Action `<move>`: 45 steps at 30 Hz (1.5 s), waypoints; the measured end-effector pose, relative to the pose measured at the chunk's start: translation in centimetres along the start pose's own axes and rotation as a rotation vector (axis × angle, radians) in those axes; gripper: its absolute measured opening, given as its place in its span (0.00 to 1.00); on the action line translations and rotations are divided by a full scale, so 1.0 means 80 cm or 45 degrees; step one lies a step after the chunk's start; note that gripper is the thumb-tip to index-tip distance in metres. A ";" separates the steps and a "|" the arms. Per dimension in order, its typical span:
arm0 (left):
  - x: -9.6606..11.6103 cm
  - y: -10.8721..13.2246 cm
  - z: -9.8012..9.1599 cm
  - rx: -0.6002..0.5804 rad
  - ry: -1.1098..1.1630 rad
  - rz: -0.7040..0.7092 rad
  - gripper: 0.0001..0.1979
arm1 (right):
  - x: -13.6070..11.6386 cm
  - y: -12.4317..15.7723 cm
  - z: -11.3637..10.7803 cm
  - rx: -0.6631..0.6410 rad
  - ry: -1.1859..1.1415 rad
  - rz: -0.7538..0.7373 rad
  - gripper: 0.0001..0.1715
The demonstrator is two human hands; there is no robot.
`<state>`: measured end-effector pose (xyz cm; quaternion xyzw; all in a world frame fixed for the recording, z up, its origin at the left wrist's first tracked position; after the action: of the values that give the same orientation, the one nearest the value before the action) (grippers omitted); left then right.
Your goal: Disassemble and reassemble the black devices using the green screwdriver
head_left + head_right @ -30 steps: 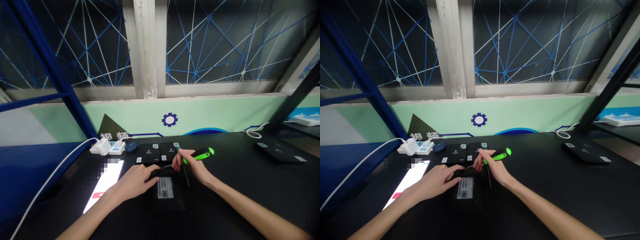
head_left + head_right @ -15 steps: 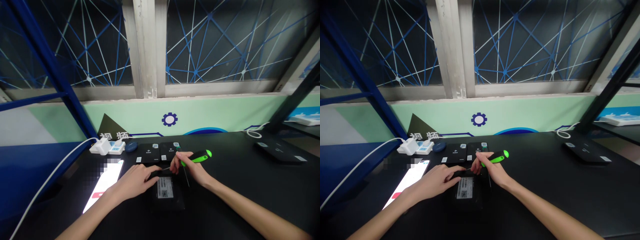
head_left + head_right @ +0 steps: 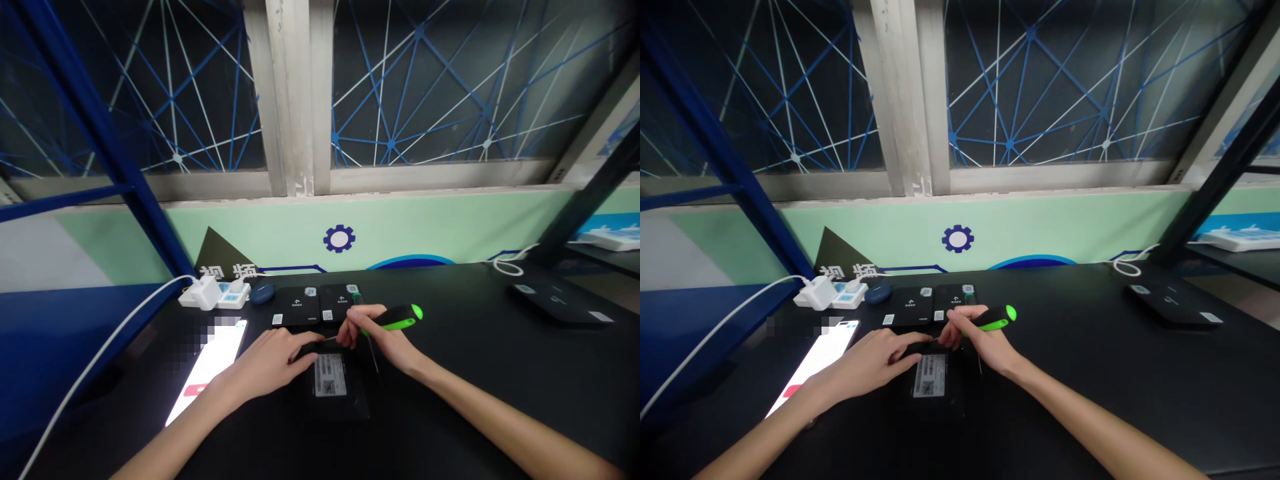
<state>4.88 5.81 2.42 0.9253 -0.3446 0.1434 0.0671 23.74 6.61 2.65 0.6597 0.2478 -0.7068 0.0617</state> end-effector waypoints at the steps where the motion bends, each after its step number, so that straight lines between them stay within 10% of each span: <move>1: 0.000 0.000 0.000 -0.001 0.000 -0.001 0.18 | 0.000 0.000 0.000 0.002 0.000 -0.003 0.27; 45: -0.011 0.000 0.002 0.087 -0.209 -0.150 0.20 | -0.013 -0.002 -0.013 0.158 0.143 -0.073 0.30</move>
<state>4.27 6.30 1.96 0.9544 -0.2887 0.0747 0.0153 24.72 6.95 3.67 0.6935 0.2254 -0.6842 -0.0134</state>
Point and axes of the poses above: each hand's wrist, its own y-axis away from the middle knuckle, its own z-axis out of the palm, x = y × z, the point moved 5 cm from there along -y, towards the middle knuckle, and after that the axes turned 2 degrees about -x, right-handed, at the moved point
